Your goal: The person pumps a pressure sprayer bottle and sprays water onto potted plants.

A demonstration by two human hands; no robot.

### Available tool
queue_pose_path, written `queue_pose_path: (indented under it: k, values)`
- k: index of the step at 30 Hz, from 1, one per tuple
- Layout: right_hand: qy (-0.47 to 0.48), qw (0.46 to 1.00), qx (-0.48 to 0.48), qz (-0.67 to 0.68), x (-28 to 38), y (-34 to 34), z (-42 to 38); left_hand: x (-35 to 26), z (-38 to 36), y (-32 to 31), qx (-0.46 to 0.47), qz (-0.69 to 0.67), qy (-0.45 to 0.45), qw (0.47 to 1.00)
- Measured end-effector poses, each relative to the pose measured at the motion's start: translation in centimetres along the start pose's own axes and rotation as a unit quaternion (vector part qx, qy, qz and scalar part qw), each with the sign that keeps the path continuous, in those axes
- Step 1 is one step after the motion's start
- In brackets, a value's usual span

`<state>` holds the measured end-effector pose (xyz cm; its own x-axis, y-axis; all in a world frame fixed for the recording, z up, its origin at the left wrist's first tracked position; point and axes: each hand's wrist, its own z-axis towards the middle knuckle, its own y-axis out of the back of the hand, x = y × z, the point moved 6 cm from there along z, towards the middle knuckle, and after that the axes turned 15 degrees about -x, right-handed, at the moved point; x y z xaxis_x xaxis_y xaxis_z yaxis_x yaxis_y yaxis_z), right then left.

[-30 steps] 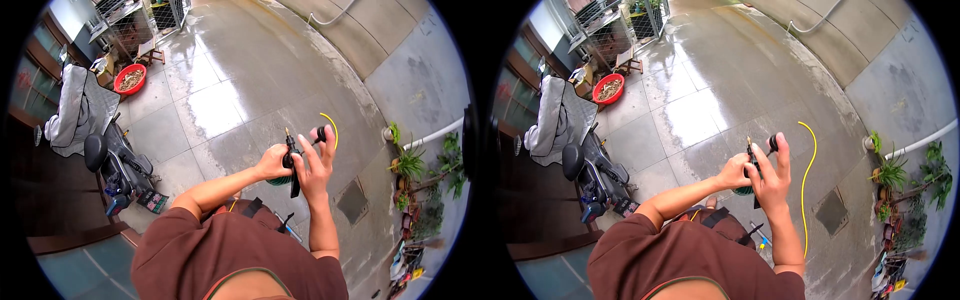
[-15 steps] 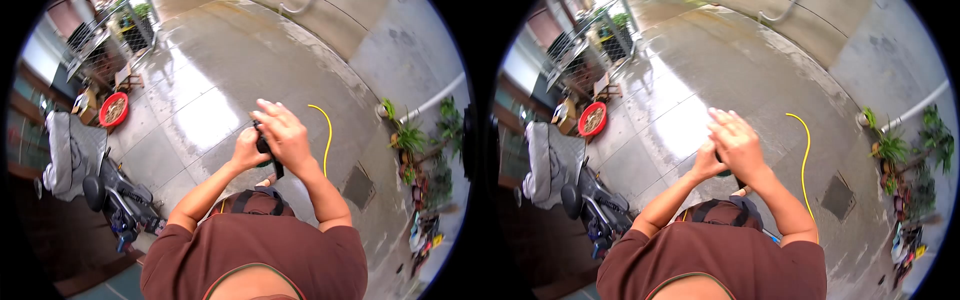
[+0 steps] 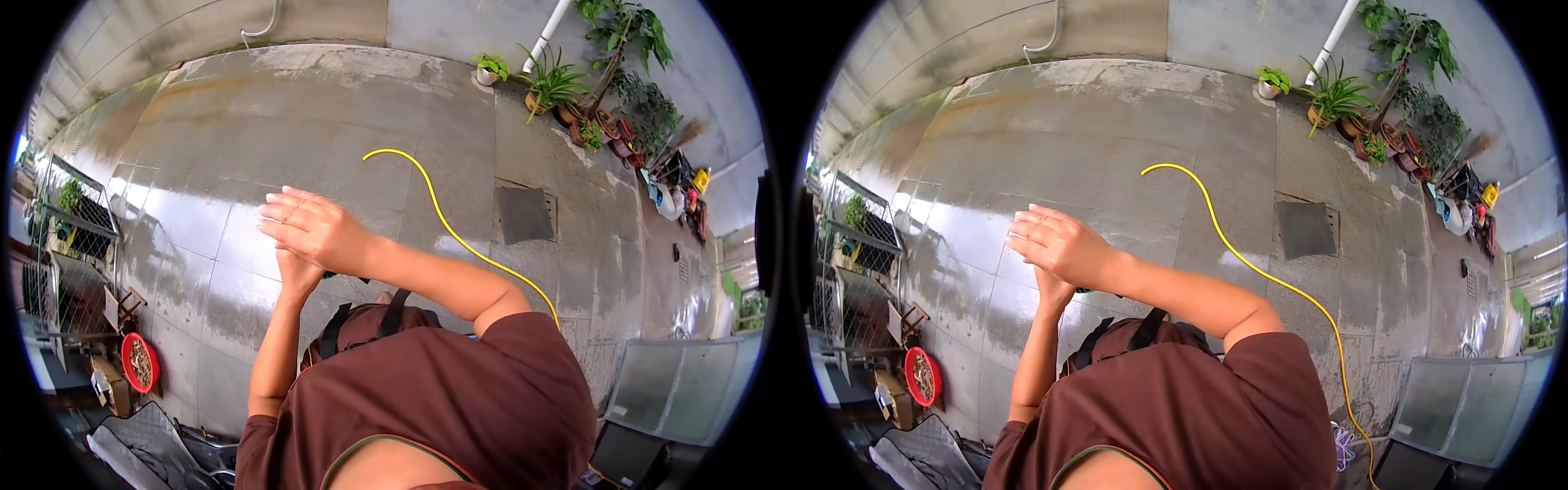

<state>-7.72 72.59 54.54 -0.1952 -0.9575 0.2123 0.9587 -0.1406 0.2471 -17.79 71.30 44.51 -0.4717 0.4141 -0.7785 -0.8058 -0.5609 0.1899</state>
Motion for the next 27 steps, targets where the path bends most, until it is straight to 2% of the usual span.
queue_pose_path:
  k: [1, 4, 6, 10, 11, 12, 15, 17, 19, 22, 27]
  values:
    - [-0.011, 1.0, 0.006, -0.017, -1.5, 0.4, -1.4, 0.6, 0.3, -1.8, 0.011, -0.014, 0.011, 1.0]
    - [-0.039, 0.997, 0.02, -0.069, -5.9, 2.5, -4.0, 1.8, 1.0, -7.1, 0.079, -0.005, -0.057, 0.995]
    - [-0.067, 0.994, 0.026, -0.083, -8.2, 4.8, -4.6, 1.8, 1.5, -10.8, 0.102, -0.026, -0.044, 0.994]
    - [-0.1, 0.99, 0.018, -0.103, -11.9, 11.5, -0.3, 2.1, 2.5, -18.2, 0.196, -0.052, 0.002, 0.979]
    - [-0.075, 0.986, -0.016, -0.145, -11.5, 14.3, 2.7, 2.0, 2.7, -20.1, 0.231, -0.024, -0.032, 0.972]
    - [-0.05, 0.979, -0.05, -0.189, -11.3, 16.5, 4.5, 0.2, 3.5, -21.6, 0.224, -0.064, -0.046, 0.971]
    - [-0.043, 0.963, -0.053, -0.261, -13.6, 18.8, 3.5, -0.7, 4.7, -26.0, 0.24, -0.112, -0.047, 0.963]
    - [-0.061, 0.957, -0.022, -0.284, -15.8, 18.4, 0.9, -0.1, 5.0, -29.2, 0.222, -0.167, -0.042, 0.96]
    - [-0.079, 0.951, 0.012, -0.298, -17.7, 18.1, -1.5, 0.5, 5.4, -31.6, 0.248, -0.173, -0.04, 0.952]
    - [-0.106, 0.935, 0.013, -0.339, -21.5, 18.5, -3.5, 1.9, 6.6, -35.5, 0.296, -0.17, -0.053, 0.939]
    - [-0.142, 0.924, -0.018, -0.355, -28.8, 21.3, -2.2, 3.4, 9.6, -42.4, 0.324, -0.18, -0.06, 0.927]
